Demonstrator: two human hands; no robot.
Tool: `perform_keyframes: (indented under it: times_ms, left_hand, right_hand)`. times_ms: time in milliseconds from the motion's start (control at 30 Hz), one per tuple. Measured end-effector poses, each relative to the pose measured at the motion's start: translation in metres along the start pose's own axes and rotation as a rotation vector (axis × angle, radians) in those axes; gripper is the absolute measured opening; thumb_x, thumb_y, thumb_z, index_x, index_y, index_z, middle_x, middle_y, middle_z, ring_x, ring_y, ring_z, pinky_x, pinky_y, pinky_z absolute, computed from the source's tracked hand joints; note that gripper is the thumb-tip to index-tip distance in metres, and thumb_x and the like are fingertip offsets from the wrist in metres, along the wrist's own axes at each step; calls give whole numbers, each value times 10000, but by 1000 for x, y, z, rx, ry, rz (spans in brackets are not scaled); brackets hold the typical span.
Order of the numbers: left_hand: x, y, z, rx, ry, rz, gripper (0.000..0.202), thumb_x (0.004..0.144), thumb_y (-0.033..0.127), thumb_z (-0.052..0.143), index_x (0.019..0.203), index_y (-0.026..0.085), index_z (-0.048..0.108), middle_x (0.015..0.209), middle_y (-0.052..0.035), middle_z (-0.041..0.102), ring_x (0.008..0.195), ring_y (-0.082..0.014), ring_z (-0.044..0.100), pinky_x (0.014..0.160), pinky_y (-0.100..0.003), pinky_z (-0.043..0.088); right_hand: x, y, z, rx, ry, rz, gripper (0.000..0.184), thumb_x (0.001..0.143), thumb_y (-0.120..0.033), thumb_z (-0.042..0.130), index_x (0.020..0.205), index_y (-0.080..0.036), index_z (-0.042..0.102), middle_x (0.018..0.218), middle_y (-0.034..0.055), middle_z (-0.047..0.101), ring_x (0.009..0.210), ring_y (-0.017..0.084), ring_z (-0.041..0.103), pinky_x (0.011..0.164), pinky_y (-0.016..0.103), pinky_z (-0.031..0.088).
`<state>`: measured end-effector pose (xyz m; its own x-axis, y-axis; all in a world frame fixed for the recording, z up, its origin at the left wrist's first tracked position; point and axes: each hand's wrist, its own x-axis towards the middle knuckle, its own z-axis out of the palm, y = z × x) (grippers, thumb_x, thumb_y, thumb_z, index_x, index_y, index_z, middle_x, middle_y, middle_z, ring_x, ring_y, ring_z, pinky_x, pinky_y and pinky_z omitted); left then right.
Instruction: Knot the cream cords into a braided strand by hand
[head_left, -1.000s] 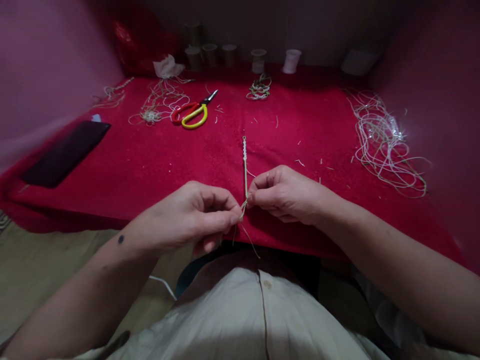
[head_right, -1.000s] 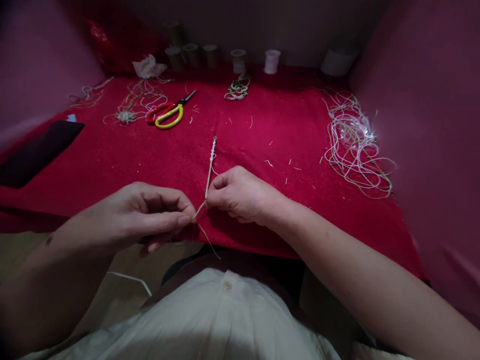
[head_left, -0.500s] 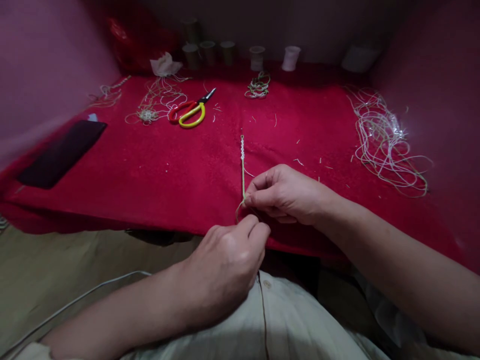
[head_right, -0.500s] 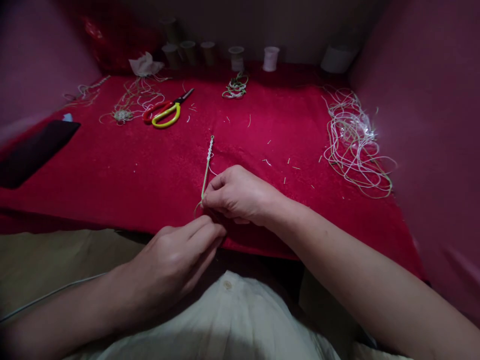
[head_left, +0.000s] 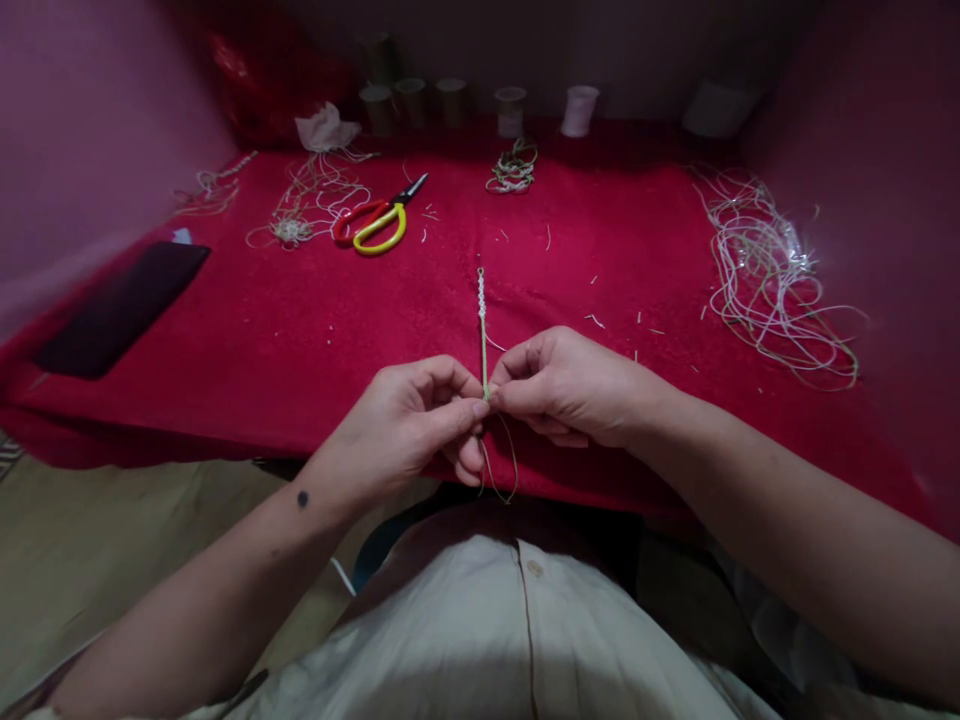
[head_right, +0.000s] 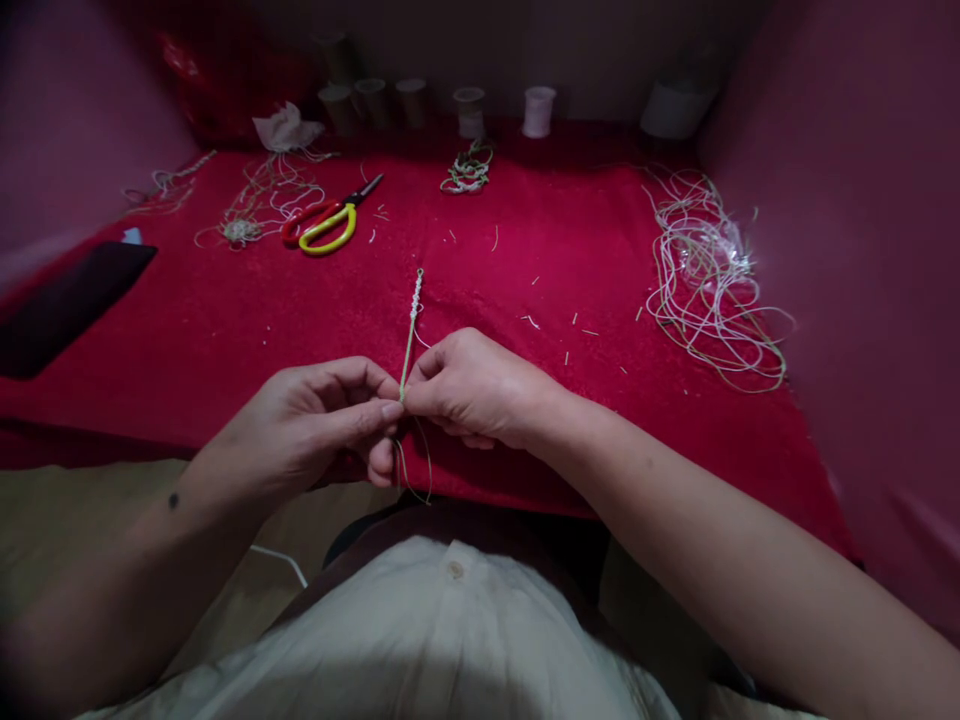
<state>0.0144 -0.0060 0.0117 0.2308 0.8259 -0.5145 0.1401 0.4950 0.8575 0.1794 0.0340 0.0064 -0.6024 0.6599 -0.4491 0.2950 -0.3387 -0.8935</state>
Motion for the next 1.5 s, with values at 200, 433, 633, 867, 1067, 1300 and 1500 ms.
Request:
perform_keyframes:
  times_ms: [200,433,633,867,1067,1300,1500]
  left_hand:
    - [0,2,-2,9,8,3,76,767,153,610,735,151,542,451,54,560,380,-87,557,393,-174,483]
    - [2,0,-4,4,-7,-14,69,770,192,619,742,150,572,428,36,564,387,-100,561,425,-206,512]
    - [1,0,-2,43,1,4,109,785,209,605,708,150,556,416,31,558,353,-90,538,371,-166,457]
    - [2,0,-1,75,-4,41,160,796,232,590,663,154,545,399,39,525,303,-67,457,309,-144,364]
    - [3,3,-6,-19,-114,36,156,813,190,571,670,132,544,508,10,614,267,-31,405,280,-134,271]
    - [6,-1,-6,-187,-172,16,117,806,140,543,697,145,500,678,-38,675,328,-53,462,268,-157,360]
    - [5,-5,-4,-272,-177,65,101,802,141,570,732,162,500,594,34,551,386,-60,464,322,-193,459]
  right_hand:
    - [0,-2,4,-104,52,3,179,776,-185,542,615,-177,463,370,-91,363,266,41,297,270,175,195]
    - [-2,-2,7,-342,174,-92,111,721,-185,538,619,-148,514,461,-61,421,373,28,313,366,183,192]
    - [-1,2,7,-445,183,-176,119,697,-158,505,578,-157,499,496,-43,430,453,56,351,418,204,231]
    - [-25,4,17,-685,317,-263,154,773,-147,502,635,-152,570,543,-16,493,506,81,406,501,223,278]
    - [-51,27,48,-902,367,-377,172,845,-158,436,738,-151,571,640,36,584,538,115,465,521,261,270]
    - [-59,38,63,-1122,239,-324,158,807,-81,460,758,-153,593,648,37,596,480,115,403,476,296,166]
    - [-58,18,40,-683,110,-256,154,817,-129,487,710,-152,595,722,41,619,608,108,530,551,227,365]
